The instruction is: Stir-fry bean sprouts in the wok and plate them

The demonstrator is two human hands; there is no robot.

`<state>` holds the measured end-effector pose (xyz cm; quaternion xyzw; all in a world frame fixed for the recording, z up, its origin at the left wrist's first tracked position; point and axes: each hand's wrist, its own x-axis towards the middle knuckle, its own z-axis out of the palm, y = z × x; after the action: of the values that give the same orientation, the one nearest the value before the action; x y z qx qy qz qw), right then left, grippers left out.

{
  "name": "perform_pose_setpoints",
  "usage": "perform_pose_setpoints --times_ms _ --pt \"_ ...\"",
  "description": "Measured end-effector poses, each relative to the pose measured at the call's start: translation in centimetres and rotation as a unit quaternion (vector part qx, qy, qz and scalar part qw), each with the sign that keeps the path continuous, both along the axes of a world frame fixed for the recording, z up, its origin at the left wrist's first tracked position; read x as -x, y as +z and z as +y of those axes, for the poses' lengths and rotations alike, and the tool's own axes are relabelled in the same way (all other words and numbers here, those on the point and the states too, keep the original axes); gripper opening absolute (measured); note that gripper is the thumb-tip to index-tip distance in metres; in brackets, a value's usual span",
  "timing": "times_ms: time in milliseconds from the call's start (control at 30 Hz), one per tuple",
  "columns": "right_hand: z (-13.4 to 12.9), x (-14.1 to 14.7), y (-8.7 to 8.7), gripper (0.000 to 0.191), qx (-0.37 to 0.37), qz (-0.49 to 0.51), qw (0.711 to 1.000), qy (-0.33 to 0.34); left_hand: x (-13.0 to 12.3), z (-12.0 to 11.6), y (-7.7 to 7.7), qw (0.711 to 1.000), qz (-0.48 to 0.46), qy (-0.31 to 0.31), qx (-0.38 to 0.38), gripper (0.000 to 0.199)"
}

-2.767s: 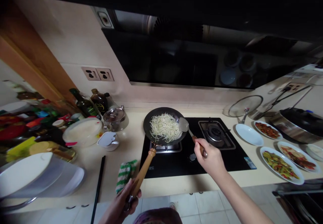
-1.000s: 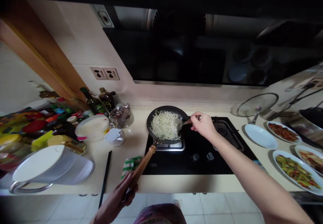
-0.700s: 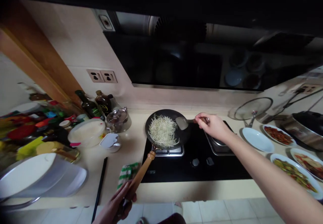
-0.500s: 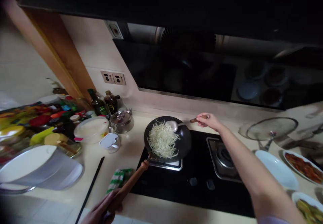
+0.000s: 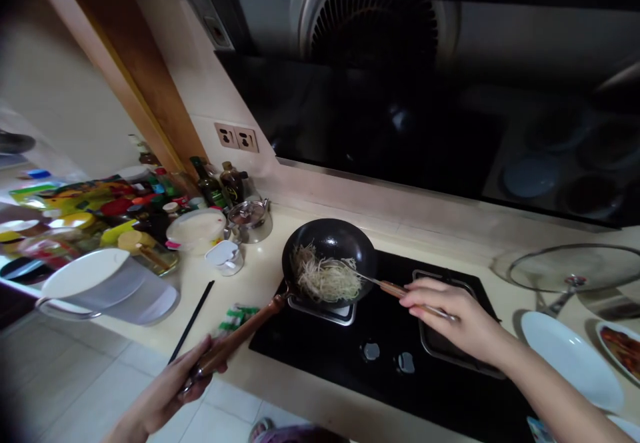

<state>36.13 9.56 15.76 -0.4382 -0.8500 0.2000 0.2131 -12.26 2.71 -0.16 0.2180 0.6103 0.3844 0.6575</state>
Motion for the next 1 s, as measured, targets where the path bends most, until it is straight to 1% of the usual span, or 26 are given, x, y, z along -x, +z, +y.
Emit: perform_pose_setpoints --times_ms 33,100,133,200,300,367,467,533,600,733,800,833,900,933,967,1000 --pt "-1.2 0.4 0.8 0.019 -0.020 -0.020 1.000 0.005 0.0 0.0 0.0 1.000 -0.001 -0.003 -0.001 0.058" --pt "-2.9 1.5 2.0 0.021 -0.029 -0.058 0.998 0.024 0.0 0.1 0.1 1.000 0.002 -0.008 0.002 0.060" --pt "-3.3 2.3 2.3 0.023 -0.021 -0.077 0.996 0.038 0.0 0.1 0.1 1.000 0.003 -0.013 0.004 0.061" --pt "-3.2 4.3 2.2 0.025 -0.005 -0.098 0.993 0.063 0.1 0.1 0.2 1.000 0.000 -0.021 0.006 0.062" --pt "-2.7 7.2 0.6 0.026 -0.014 -0.090 0.993 0.073 0.4 0.1 0.1 1.000 -0.006 -0.021 0.008 0.062" --pt "-3.1 8.3 -0.7 0.026 -0.024 -0.085 0.993 0.074 0.6 0.1 -0.1 1.000 -0.005 -0.020 0.016 0.062" --pt "-4.6 8.6 -2.1 0.027 -0.021 -0.097 0.992 0.075 0.7 0.1 -0.5 0.999 -0.012 -0.035 0.011 0.063" --pt "-4.6 8.4 -2.9 0.027 -0.035 -0.088 0.993 0.064 0.8 0.1 -0.7 0.999 -0.019 -0.035 0.001 0.063" --pt "-3.2 8.3 -3.7 0.025 -0.065 -0.056 0.996 0.037 0.7 0.0 -0.8 0.999 -0.025 -0.034 -0.001 0.063" --pt "1.3 8.7 -5.5 0.022 -0.124 0.017 0.991 -0.040 0.7 -0.2 -0.9 0.999 -0.025 -0.031 -0.005 0.062" --pt "2.2 9.5 -6.7 0.022 -0.141 0.035 0.988 -0.051 0.6 -0.2 -0.8 0.999 -0.023 -0.026 -0.009 0.062" --pt "2.0 9.9 -7.3 0.022 -0.140 0.032 0.989 -0.040 0.6 -0.3 -0.8 0.999 -0.024 -0.026 -0.010 0.063" --pt "0.5 10.2 -7.9 0.025 -0.123 -0.008 0.992 0.010 0.6 -0.2 -0.7 0.999 -0.026 -0.027 -0.009 0.064" --pt "-0.7 10.1 -7.7 0.029 -0.113 -0.043 0.992 0.037 0.7 -0.2 -0.8 0.999 -0.028 -0.029 -0.009 0.064" --pt "-2.0 9.8 -7.1 0.033 -0.107 -0.081 0.989 0.059 0.7 -0.2 -0.8 0.999 -0.031 -0.032 -0.009 0.064" --pt "-3.5 9.3 -6.2 0.039 -0.105 -0.116 0.985 0.071 0.7 -0.1 -0.8 0.999 -0.036 -0.036 -0.010 0.064"
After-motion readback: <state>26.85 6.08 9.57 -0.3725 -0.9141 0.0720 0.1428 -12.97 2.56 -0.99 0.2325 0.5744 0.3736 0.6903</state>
